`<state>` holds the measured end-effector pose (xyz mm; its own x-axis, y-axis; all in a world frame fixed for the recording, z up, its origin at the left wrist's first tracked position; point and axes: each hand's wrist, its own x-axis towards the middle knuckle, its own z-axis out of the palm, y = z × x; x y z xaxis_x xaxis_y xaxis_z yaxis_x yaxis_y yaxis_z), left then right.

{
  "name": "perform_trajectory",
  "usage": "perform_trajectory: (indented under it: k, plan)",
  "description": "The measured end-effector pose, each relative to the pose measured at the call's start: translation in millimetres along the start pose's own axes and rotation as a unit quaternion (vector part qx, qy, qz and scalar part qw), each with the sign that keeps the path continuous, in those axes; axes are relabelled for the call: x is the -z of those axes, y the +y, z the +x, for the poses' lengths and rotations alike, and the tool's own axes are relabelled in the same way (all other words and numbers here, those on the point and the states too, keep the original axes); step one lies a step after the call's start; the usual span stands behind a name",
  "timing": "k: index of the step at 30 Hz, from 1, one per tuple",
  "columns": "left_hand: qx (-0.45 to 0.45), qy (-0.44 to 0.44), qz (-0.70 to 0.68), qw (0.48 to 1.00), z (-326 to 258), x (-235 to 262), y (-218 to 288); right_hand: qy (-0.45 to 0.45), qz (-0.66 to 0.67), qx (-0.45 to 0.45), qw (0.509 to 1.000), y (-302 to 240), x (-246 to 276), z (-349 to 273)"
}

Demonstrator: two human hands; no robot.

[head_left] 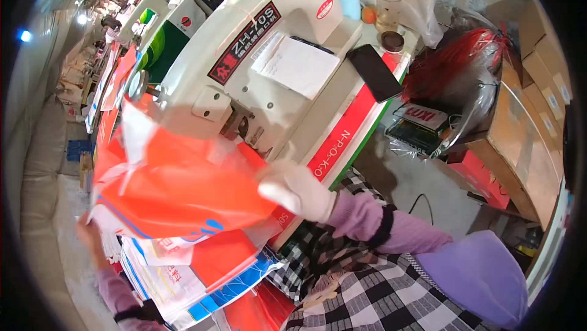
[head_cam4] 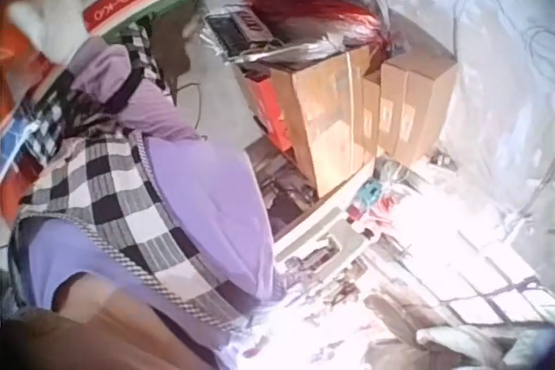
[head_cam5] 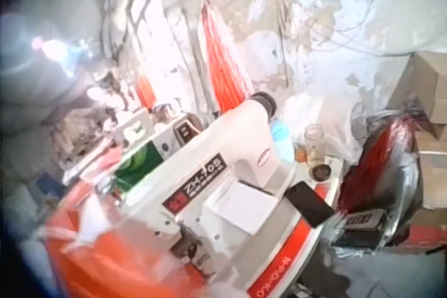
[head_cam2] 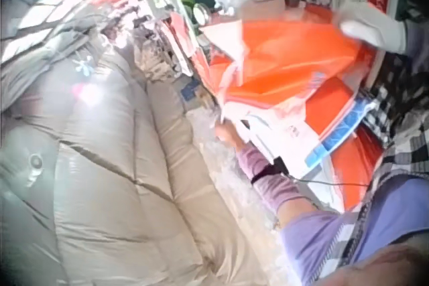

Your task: The person folds the top edges of plastic bags, feeds them through a sewing machine, and stacks the finished bags.

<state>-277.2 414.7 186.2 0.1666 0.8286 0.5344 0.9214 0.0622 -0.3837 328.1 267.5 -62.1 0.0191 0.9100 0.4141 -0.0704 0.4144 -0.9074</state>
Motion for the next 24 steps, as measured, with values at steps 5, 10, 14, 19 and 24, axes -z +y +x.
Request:
perform_trajectory:
  k: [5, 10, 14, 19, 24]
  plan:
    - [-0.090, 0.209, 0.099, 0.969, -74.8, 170.0, 21.3, -0.141, -0.206, 0.185, 0.951, -22.6, 9.2, -10.5]
    - [0.071, -0.193, -0.047, 0.977, -186.1, 168.7, 36.5, -0.234, -0.089, 0.057, 0.966, -3.1, -16.0, -80.1]
    - [0.051, -0.297, -0.684, 0.664, -173.7, 206.5, 325.5, -0.273, 0.056, -0.059, 0.959, 8.1, -24.4, -101.5]
    - [-0.163, -0.214, -0.723, 0.636, -156.0, 24.5, 506.9, -0.408, -0.154, -0.055, 0.898, 31.9, 3.8, -122.0]
    - [0.232, -0.278, -0.834, 0.416, -132.2, -100.2, 451.8, -0.283, -0.098, -0.151, 0.942, 5.7, 21.8, -117.5]
